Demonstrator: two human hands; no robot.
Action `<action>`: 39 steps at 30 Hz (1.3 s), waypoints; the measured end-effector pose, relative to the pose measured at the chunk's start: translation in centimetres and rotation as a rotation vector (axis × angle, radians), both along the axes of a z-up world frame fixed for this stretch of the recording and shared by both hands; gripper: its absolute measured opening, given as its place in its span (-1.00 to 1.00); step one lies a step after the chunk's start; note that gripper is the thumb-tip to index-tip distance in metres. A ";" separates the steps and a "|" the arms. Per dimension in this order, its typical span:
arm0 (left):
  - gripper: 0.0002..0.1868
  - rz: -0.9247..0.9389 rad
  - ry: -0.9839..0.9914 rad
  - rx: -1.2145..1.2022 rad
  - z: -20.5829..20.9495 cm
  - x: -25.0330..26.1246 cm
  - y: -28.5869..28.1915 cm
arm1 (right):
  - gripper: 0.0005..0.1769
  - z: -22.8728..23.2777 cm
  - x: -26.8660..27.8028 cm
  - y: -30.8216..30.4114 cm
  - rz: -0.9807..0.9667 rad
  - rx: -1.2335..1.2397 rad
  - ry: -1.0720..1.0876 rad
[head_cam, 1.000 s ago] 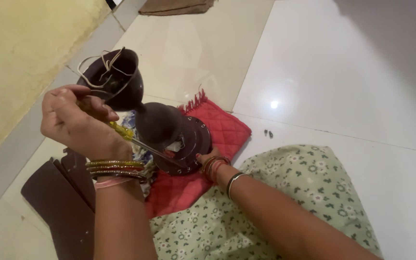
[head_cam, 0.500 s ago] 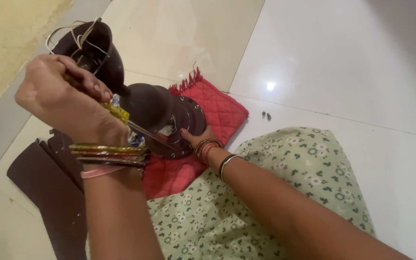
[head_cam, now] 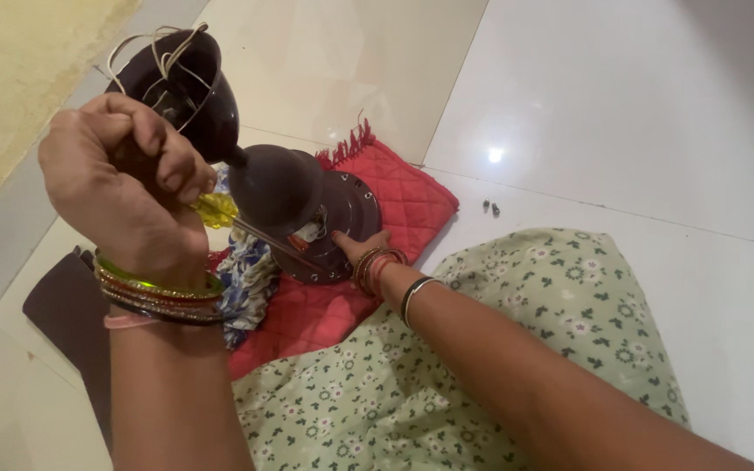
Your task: The person assembles the base of an electric fan on a red mat. They insert small metal fasteners into holes on the fan base and tighten them with a yellow-handled screwdriver, then wipe the base with a cloth.
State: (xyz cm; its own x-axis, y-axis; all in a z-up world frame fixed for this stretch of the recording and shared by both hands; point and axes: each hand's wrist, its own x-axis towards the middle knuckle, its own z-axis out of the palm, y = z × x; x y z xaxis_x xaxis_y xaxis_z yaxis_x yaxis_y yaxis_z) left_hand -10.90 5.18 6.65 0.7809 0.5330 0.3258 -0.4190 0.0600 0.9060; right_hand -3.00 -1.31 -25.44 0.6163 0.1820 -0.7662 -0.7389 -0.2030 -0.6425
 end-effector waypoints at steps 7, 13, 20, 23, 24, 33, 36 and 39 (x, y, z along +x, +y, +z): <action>-0.74 -0.094 0.024 0.016 -0.3 0.2 1.1 | 0.31 -0.7 0.4 0.5 -0.018 -0.002 0.021; -0.74 -0.006 -0.052 0.037 -0.5 0.7 0.8 | 0.37 -0.5 0.5 0.1 -0.038 0.011 -0.014; -0.68 0.471 -0.182 0.289 -3.2 4.0 -0.3 | 0.43 -1.7 0.6 0.4 0.001 0.032 -0.011; -0.69 0.599 -0.204 0.348 -3.5 4.5 -1.2 | 0.41 -2.1 0.8 0.4 -0.022 0.033 -0.043; -0.68 0.619 -0.200 0.342 -3.4 4.4 -1.5 | 0.39 -2.2 0.7 0.4 -0.020 0.015 -0.065; -0.61 0.528 -0.194 0.145 -1.9 4.4 -1.0 | 0.50 -2.2 0.8 0.2 0.014 -0.060 -0.161; -0.65 0.498 -0.206 0.143 -1.5 3.6 -0.2 | 0.51 -1.0 0.6 -0.2 0.030 -0.044 -0.126; -0.66 0.427 -0.211 0.163 -1.3 2.9 0.2 | 0.39 1.0 -0.1 -0.5 -0.001 -0.010 -0.035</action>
